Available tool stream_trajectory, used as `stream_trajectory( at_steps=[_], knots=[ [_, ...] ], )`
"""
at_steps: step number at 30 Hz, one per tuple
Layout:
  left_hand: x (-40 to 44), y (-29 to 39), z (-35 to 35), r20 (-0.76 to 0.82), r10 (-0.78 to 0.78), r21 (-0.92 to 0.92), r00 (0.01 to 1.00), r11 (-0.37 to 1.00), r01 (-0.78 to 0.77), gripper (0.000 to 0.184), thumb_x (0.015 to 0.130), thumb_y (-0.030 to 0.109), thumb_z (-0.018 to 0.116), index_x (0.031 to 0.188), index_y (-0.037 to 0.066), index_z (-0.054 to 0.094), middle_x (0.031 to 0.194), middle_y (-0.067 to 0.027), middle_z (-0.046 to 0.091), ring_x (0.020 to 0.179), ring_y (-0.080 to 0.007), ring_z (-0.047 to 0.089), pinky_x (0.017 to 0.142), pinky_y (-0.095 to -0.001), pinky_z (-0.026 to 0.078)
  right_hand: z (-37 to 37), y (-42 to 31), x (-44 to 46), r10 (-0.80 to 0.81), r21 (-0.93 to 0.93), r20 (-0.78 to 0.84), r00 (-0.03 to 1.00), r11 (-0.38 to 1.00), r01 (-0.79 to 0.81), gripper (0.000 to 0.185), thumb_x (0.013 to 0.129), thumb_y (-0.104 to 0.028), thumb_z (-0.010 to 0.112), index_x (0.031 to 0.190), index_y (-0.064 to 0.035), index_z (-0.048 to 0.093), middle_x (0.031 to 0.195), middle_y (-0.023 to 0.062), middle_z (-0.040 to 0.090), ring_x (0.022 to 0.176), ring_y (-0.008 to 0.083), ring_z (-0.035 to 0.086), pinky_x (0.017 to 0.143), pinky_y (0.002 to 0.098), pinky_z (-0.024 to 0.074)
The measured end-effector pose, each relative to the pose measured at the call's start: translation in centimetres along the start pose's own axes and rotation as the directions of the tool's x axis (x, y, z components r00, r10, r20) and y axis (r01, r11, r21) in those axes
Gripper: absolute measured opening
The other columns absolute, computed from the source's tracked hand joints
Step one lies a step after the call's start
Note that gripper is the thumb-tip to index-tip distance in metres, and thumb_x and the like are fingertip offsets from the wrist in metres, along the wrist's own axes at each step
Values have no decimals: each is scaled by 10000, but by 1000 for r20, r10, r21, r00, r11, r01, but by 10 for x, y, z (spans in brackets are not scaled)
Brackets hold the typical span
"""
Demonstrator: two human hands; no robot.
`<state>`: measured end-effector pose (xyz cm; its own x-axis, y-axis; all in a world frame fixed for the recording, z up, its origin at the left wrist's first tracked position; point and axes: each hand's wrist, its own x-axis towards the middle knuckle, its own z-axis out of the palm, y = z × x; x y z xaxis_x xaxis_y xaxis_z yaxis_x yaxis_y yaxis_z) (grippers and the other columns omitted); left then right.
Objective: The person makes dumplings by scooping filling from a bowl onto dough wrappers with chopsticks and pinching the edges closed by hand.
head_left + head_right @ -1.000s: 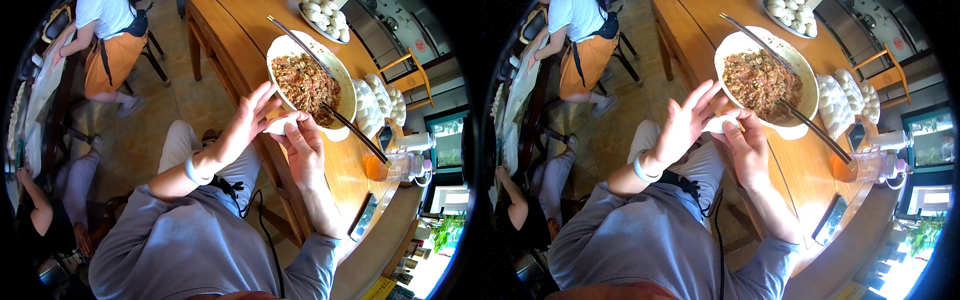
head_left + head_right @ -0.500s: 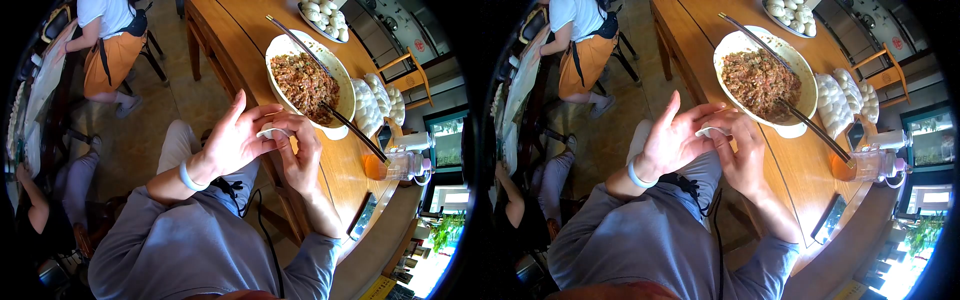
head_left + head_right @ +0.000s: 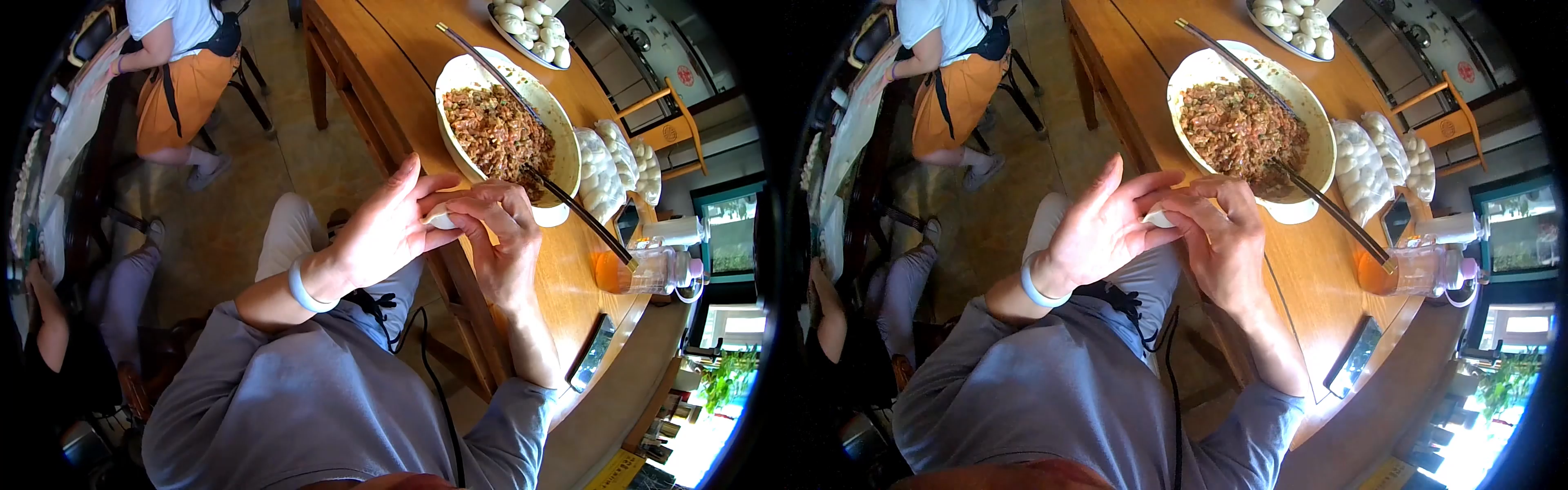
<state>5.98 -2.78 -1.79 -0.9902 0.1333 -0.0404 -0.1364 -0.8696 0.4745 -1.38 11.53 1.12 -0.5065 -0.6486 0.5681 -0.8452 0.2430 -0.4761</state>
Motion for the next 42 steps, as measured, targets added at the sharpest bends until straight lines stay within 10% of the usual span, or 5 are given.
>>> stream_trajectory(
  at_steps=[30,42],
  knots=[
    [2,-2,-4,87,-136,-149,987,978,148,610,914,520,350,1192,-20,404,1098,-107,504,1008,-158,525,936,-321,438,-4,1,7,-193,-103,130,973,973,207,129,636,-44,669,747,-79,612,819,27,565,870,228,523,794,364,379],
    [1,3,-5,91,-95,-255,991,960,115,611,908,514,370,1163,-38,421,1096,-145,501,1047,-230,525,979,-379,410,-14,14,6,-12,94,104,994,996,2,168,710,-77,679,878,-78,680,839,56,610,881,240,553,795,350,404]
  ],
)
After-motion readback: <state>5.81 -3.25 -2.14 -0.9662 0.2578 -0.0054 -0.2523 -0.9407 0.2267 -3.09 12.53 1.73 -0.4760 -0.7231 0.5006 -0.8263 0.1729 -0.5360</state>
